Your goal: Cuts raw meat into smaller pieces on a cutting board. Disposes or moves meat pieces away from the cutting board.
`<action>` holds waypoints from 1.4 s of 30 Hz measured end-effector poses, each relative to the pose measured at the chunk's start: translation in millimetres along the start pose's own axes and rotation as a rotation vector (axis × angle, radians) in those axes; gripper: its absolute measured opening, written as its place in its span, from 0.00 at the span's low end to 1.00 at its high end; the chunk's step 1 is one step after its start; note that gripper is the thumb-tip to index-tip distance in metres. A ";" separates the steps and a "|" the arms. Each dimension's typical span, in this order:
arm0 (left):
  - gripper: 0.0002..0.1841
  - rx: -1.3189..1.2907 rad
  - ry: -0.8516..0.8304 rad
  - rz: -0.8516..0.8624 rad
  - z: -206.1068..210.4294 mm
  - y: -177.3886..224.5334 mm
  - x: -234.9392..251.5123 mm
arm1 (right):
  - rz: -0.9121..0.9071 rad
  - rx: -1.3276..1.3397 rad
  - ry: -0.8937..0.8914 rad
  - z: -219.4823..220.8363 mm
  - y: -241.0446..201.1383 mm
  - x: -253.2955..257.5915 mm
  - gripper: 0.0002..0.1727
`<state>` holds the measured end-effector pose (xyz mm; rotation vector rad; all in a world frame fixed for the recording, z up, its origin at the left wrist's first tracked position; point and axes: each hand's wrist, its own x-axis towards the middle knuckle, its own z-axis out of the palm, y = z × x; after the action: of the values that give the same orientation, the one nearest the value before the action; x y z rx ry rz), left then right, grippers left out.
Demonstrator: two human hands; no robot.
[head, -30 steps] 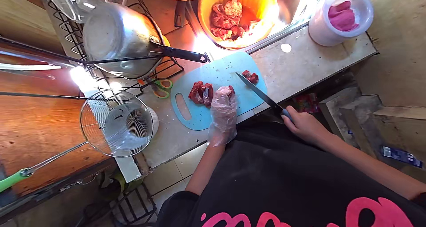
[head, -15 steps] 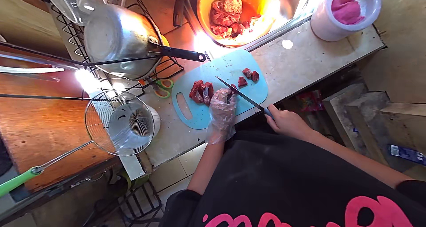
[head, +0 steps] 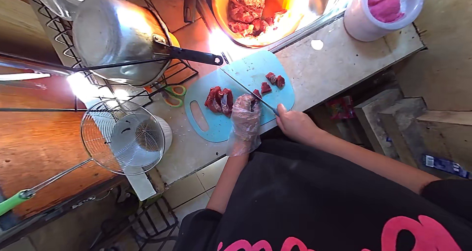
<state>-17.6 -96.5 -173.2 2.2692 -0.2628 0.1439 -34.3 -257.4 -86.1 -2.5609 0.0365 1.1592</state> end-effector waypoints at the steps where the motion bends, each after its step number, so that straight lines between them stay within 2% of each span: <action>1: 0.10 0.017 -0.011 0.013 0.1 -1.8 -1.4 | 0.010 -0.003 -0.014 1.3 4.3 -4.3 0.18; 6: 0.11 0.036 -0.055 0.009 -4.5 2.9 -2.7 | 0.063 -0.053 -0.097 1.3 22.8 -34.4 0.24; 11: 0.10 0.007 -0.050 -0.019 -6.3 3.6 -2.0 | 0.053 -0.066 -0.058 1.3 1.3 -1.4 0.20; 15: 0.13 0.014 -0.114 -0.082 -13.6 10.8 -8.4 | 0.010 -0.034 0.016 -2.6 -8.5 14.3 0.17; 17: 0.12 0.040 -0.098 -0.059 -11.0 11.3 -3.9 | 0.008 -0.021 0.000 -3.2 -3.8 8.8 0.18; 21: 0.10 0.032 0.003 -0.026 1.3 1.8 4.6 | 0.077 -0.020 -0.092 3.9 30.3 -27.9 0.25; 26: 0.10 -0.002 -0.026 -0.237 -6.3 14.9 16.1 | 0.071 -0.010 -0.121 3.2 53.1 -54.0 0.24; 29: 0.11 0.041 -0.064 -0.415 -12.9 24.1 25.2 | -0.005 0.078 -0.066 5.2 73.5 -56.4 0.22; 31: 0.12 0.041 -0.077 -0.476 -16.3 27.4 28.7 | -0.029 0.143 -0.030 6.5 84.9 -59.2 0.21; 35: 0.19 0.055 -0.154 -0.484 -15.7 33.8 37.0 | -0.054 0.240 0.153 13.4 91.9 -69.5 0.22; 39: 0.23 0.063 -0.274 -0.370 -7.3 44.7 53.9 | -0.037 0.326 0.277 12.6 97.4 -70.6 0.22; 42: 0.37 0.063 -0.367 -0.286 0.7 51.6 69.9 | -0.020 0.337 0.264 10.8 107.3 -68.0 0.22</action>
<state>38.2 -139.7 -122.5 2.3582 -0.1218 -0.4220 -104.5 -363.0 -73.3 -2.3841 0.2458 0.7279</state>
